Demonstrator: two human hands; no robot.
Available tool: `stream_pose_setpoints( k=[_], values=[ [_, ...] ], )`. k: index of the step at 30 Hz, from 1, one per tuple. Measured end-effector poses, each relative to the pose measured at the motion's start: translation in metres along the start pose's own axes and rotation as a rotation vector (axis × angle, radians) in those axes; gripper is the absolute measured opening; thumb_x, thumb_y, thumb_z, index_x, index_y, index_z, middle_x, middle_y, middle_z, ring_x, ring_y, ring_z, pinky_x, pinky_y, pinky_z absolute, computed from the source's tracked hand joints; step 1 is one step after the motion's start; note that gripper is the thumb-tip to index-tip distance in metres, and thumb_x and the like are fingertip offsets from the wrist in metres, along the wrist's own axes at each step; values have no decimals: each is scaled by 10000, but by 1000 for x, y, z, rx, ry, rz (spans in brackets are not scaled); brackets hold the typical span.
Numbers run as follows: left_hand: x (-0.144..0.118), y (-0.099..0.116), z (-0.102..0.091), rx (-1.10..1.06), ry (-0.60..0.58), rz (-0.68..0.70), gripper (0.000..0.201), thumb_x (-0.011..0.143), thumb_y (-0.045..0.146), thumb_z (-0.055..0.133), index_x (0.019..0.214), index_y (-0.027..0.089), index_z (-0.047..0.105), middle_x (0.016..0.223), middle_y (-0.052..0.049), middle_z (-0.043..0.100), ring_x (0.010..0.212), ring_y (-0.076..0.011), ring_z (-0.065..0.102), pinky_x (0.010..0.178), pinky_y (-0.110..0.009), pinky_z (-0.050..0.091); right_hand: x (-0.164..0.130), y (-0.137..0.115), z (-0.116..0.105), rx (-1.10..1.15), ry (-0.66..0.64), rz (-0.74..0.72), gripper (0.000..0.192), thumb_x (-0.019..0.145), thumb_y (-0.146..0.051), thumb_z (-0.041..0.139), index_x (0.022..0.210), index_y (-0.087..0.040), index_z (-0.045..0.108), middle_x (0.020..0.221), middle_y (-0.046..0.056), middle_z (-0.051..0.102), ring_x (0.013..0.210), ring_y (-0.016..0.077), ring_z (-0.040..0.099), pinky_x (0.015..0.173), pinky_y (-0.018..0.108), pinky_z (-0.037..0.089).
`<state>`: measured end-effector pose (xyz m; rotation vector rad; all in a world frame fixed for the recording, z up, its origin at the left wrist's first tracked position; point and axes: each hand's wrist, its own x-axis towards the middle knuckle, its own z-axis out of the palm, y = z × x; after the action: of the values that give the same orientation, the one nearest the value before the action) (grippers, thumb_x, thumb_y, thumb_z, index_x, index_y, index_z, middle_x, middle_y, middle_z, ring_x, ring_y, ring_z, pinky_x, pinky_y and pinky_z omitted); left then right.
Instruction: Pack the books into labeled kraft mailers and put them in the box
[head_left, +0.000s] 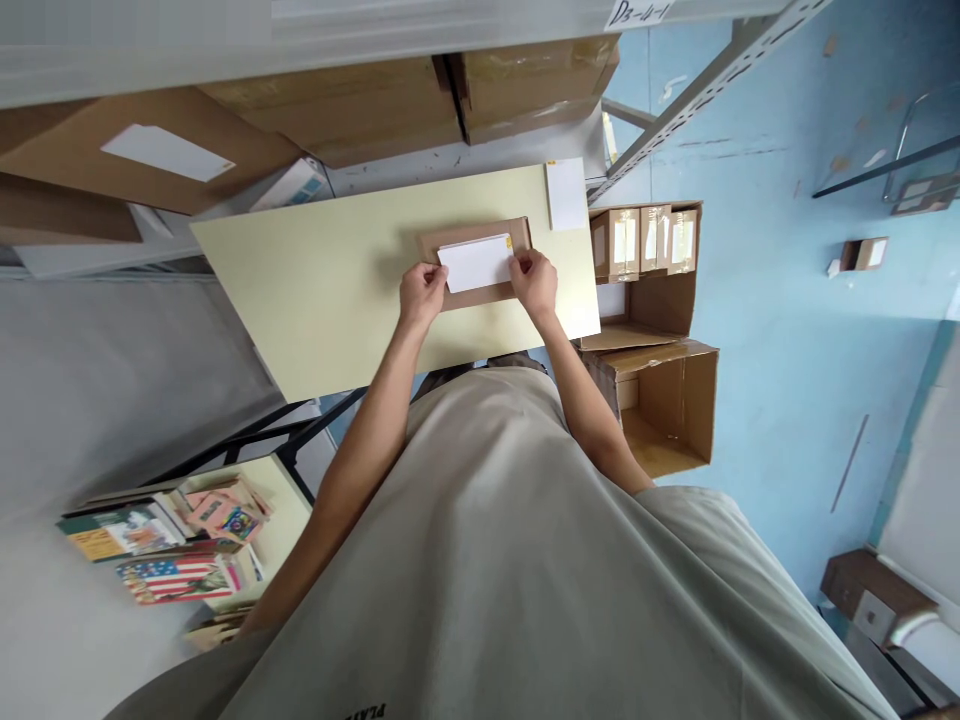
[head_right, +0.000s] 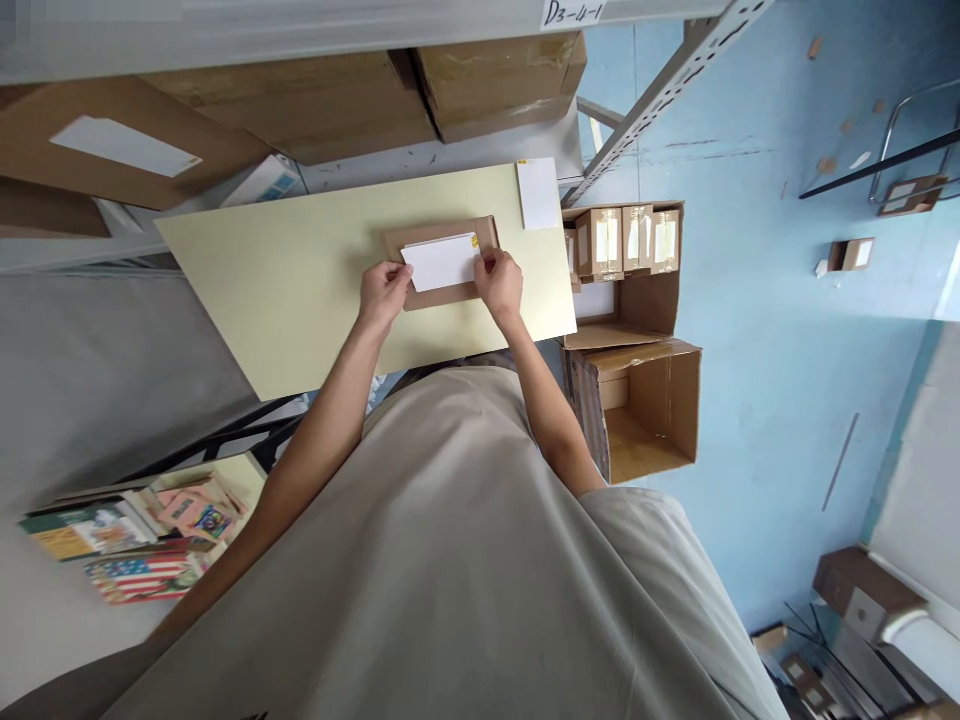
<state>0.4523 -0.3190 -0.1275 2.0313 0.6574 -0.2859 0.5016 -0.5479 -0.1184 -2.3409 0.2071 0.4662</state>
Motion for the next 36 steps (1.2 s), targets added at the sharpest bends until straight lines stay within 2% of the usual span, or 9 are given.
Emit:
stream_pose_setpoints(
  k=[4, 10, 20, 29, 32, 34, 36],
  values=[
    [3, 1, 1, -4, 22, -102, 180, 1049, 362, 723, 1015, 191, 765, 1025, -96, 817, 1001, -259, 759, 950, -344, 594, 4, 2, 2, 13, -2, 21, 213, 1155, -362, 620, 1053, -227, 749, 1141, 148, 862, 1125, 329, 823, 1083, 454, 641],
    [5, -1, 4, 19, 44, -105, 173, 1054, 339, 724, 1042, 179, 788, 1023, -98, 819, 994, -263, 758, 976, -353, 576, 8, 1, 3, 62, 7, 48, 200, 1142, -371, 644, 1030, -237, 742, 1083, 129, 851, 1162, 357, 824, 1121, 517, 640],
    [5, 4, 6, 77, 63, -140, 188, 1052, 383, 714, 1001, 208, 762, 1028, -98, 822, 1037, -282, 753, 1037, -381, 572, 8, -4, 3, 71, 30, 86, 153, 1114, -343, 658, 1031, -241, 736, 1065, 122, 858, 1204, 362, 822, 1175, 537, 627],
    [-2, 11, 10, 122, 115, -122, 192, 1083, 362, 710, 946, 230, 732, 1055, -117, 830, 1094, -300, 772, 1064, -390, 558, 5, -21, -5, -68, -25, 116, 148, 1146, -313, 612, 1083, -236, 722, 1192, 177, 848, 1241, 375, 814, 1191, 566, 618],
    [0, 10, 11, 122, 117, -117, 185, 1070, 361, 714, 932, 239, 730, 996, -103, 822, 1106, -306, 773, 1063, -397, 564, 8, -14, -13, -63, -37, 87, 138, 1127, -339, 663, 1035, -244, 702, 1181, 176, 849, 1209, 373, 806, 1184, 584, 619],
    [1, 9, 11, 119, 104, -114, 188, 1069, 364, 712, 926, 243, 730, 984, -102, 821, 1115, -310, 774, 1064, -401, 565, 11, -5, -19, -27, -52, 56, 108, 1069, -322, 745, 1014, -252, 685, 1136, 154, 854, 1143, 360, 797, 1155, 587, 637],
    [2, 9, 11, 118, 84, -117, 199, 1072, 370, 707, 922, 241, 732, 1010, -114, 831, 1126, -318, 774, 1069, -406, 564, 12, 3, -24, 4, -88, 22, 159, 982, -261, 826, 1020, -256, 672, 1093, 121, 852, 1078, 340, 787, 1118, 575, 656]
  ],
)
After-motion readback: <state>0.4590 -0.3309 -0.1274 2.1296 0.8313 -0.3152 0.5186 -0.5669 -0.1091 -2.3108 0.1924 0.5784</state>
